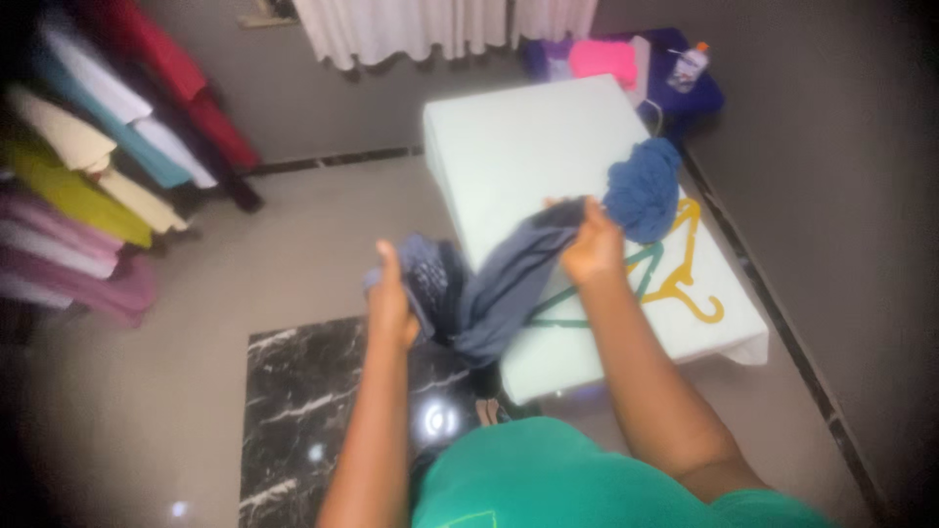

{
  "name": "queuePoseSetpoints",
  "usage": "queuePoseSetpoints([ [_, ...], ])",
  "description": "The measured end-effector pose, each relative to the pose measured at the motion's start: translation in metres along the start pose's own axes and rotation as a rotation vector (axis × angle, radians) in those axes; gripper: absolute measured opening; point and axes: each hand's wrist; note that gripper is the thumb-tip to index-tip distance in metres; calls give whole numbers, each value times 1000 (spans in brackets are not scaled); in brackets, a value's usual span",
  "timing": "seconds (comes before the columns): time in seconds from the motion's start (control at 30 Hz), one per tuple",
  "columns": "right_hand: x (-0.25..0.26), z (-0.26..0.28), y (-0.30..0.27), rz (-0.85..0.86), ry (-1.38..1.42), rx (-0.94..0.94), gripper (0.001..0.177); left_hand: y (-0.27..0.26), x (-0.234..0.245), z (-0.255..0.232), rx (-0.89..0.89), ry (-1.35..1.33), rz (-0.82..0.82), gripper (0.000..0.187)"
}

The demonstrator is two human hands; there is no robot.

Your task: The person hangs several pieces of clothing on a clothes rack. They pick up a white t-shirt, a patterned shirt, and a blue shirt from a table, place each on a hanger, and hang them on a rack.

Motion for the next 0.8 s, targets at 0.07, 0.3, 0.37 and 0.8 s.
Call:
queuePoseSetpoints([
  [0.07, 12, 24, 23, -81, -50, 67, 17, -7, 3, -19, 10, -187, 34, 90],
  [0.3, 13, 11, 42, 30, -479, 359, 24, -27, -17, -73, -97, -547, 174, 74],
  [0.37, -12, -18, 0, 257, -765, 522, 45, -39, -26, -86, -113, -557, 234, 72],
  [0.8, -105, -82, -121, 601, -1376, 338, 23, -1, 50, -88, -367, 5, 129, 57],
])
Point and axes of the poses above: each hand's wrist, its own y-axis towards the middle knuckle, its own x-axis out of the back of the hand, z = x × y, and after that the axes turned 10 degrees about -z, right-handed
